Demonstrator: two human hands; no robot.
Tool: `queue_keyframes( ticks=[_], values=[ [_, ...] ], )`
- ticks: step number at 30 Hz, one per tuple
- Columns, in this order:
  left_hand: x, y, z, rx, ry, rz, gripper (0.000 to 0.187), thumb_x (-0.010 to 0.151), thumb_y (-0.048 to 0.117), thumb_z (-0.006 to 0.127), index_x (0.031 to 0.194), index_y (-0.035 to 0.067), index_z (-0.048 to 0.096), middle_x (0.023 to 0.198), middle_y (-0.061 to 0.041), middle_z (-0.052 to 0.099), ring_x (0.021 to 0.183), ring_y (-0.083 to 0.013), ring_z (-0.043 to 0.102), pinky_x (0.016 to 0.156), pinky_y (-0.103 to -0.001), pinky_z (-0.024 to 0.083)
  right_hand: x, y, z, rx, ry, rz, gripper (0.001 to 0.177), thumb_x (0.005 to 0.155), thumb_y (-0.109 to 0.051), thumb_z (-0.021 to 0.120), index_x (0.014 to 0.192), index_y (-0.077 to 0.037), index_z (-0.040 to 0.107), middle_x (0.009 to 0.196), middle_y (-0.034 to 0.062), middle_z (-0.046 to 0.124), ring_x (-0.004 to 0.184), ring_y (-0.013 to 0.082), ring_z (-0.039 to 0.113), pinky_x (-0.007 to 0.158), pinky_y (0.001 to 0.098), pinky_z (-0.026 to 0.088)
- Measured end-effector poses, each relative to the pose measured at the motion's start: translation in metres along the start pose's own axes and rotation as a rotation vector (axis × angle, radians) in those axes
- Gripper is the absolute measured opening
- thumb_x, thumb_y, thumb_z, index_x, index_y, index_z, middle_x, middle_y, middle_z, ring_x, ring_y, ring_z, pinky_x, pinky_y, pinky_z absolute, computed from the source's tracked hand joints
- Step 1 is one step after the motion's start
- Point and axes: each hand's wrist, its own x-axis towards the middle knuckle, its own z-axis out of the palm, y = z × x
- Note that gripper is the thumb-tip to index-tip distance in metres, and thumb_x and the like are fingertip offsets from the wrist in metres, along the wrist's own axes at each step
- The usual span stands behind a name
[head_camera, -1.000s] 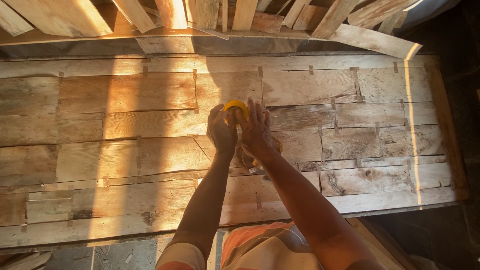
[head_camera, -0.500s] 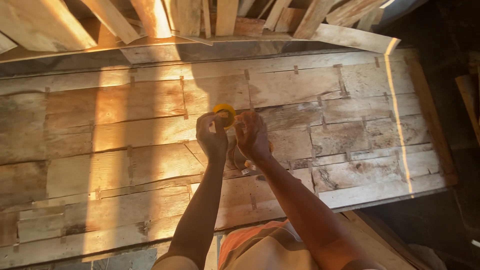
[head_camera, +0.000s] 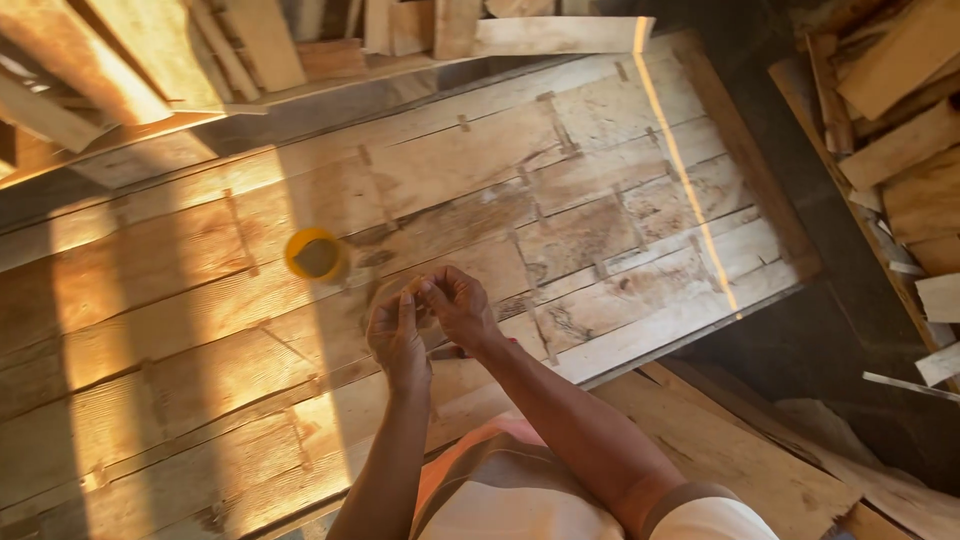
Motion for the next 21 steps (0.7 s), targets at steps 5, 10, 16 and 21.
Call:
queue_keyframes(
  ticks=[5, 10, 16, 21],
  values=[
    [-0.026, -0.051, 0.031, 0.155, -0.04, -0.06, 0.009, 0.103, 0.013, 0.067, 0.104, 0.004, 0.068, 0.105, -0.008, 0.076, 0.094, -0.0123, 0.071, 0.083, -0.029, 0.059, -0.014, -0.008, -0.077, 0.015, 0.031, 0.018, 0.011, 0.104, -0.015, 0.064, 0.098, -0.005, 0.063, 0.088, 0.0016, 0.072, 0.076, 0.0058, 0.061, 0.067, 0.0233, 0.051],
    [-0.054, -0.092, 0.069, 0.29, -0.227, -0.323, 0.017, 0.095, 0.019, 0.07, 0.107, 0.008, 0.068, 0.102, -0.002, 0.073, 0.093, -0.0124, 0.07, 0.081, -0.027, 0.057, -0.023, 0.019, -0.193, -0.005, 0.152, -0.03, 0.01, 0.106, -0.015, 0.066, 0.102, -0.005, 0.067, 0.086, 0.0002, 0.064, 0.074, 0.0059, 0.055, 0.066, 0.024, 0.048],
    [-0.081, -0.144, 0.032, 1.132, -0.398, -0.408, 0.033, 0.088, 0.027, 0.077, 0.107, 0.0, 0.071, 0.093, -0.01, 0.077, 0.084, -0.0168, 0.07, 0.076, -0.029, 0.056, -0.034, 0.01, -0.377, -0.118, 0.511, 0.095, 0.004, 0.1, -0.014, 0.064, 0.1, -0.011, 0.067, 0.09, 0.001, 0.072, 0.072, 0.0071, 0.062, 0.063, 0.025, 0.053],
    [-0.097, -0.142, 0.032, 1.304, -0.481, -0.448, 0.038, 0.088, 0.031, 0.075, 0.11, 0.0, 0.07, 0.097, -0.009, 0.077, 0.087, -0.016, 0.072, 0.079, -0.031, 0.058, -0.074, 0.005, -0.536, -0.464, 0.787, 0.024, 0.007, 0.105, -0.012, 0.063, 0.105, -0.007, 0.068, 0.089, 0.0025, 0.067, 0.076, 0.0079, 0.058, 0.064, 0.0261, 0.05]
  ],
)
